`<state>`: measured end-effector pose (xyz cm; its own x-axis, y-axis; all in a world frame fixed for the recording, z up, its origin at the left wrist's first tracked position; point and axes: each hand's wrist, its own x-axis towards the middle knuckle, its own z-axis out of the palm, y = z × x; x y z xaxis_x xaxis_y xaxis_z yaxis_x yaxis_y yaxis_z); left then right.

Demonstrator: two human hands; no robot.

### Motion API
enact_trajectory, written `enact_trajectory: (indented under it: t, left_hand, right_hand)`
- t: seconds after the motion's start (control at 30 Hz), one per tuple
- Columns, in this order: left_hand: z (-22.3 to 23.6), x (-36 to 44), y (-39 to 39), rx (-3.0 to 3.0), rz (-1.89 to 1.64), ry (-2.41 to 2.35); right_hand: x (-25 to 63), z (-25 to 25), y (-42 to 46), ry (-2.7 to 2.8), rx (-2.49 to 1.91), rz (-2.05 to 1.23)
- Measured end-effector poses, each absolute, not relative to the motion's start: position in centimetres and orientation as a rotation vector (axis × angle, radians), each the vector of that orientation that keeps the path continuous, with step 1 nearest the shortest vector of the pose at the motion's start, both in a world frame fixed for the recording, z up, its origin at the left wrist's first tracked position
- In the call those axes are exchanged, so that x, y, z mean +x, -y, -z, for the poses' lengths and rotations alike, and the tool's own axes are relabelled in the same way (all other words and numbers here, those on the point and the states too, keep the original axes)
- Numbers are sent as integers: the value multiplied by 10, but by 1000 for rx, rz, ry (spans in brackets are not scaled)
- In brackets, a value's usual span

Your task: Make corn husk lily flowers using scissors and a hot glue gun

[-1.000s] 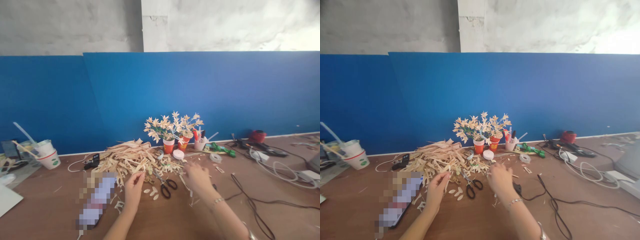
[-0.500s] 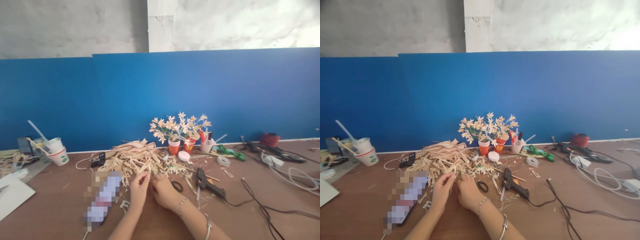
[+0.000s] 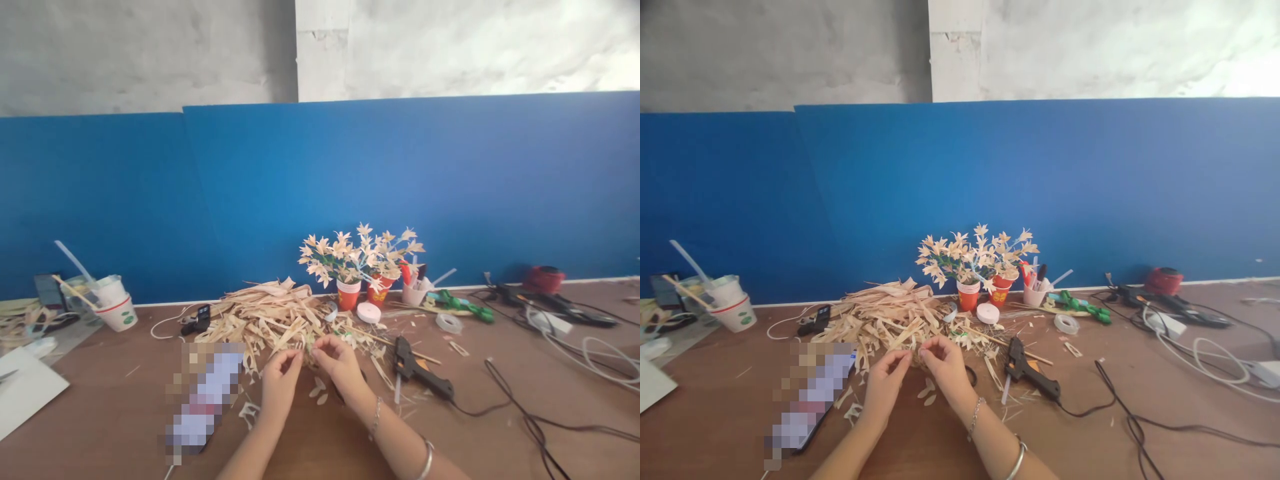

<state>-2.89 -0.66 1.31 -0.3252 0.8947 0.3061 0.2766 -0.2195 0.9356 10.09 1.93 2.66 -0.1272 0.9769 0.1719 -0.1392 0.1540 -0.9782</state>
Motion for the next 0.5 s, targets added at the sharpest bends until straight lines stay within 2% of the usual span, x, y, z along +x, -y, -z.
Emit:
enact_trajectory:
  t: [0.13, 0.5]
  left_hand:
    - [-10, -30, 5, 1477, -1464, -1518]
    - [-12, -28, 6, 1522, -1467, -1523]
  right_hand:
    - [97, -28, -15, 1281, -912, -1191]
    - [93, -24, -16, 1224, -919, -1235]
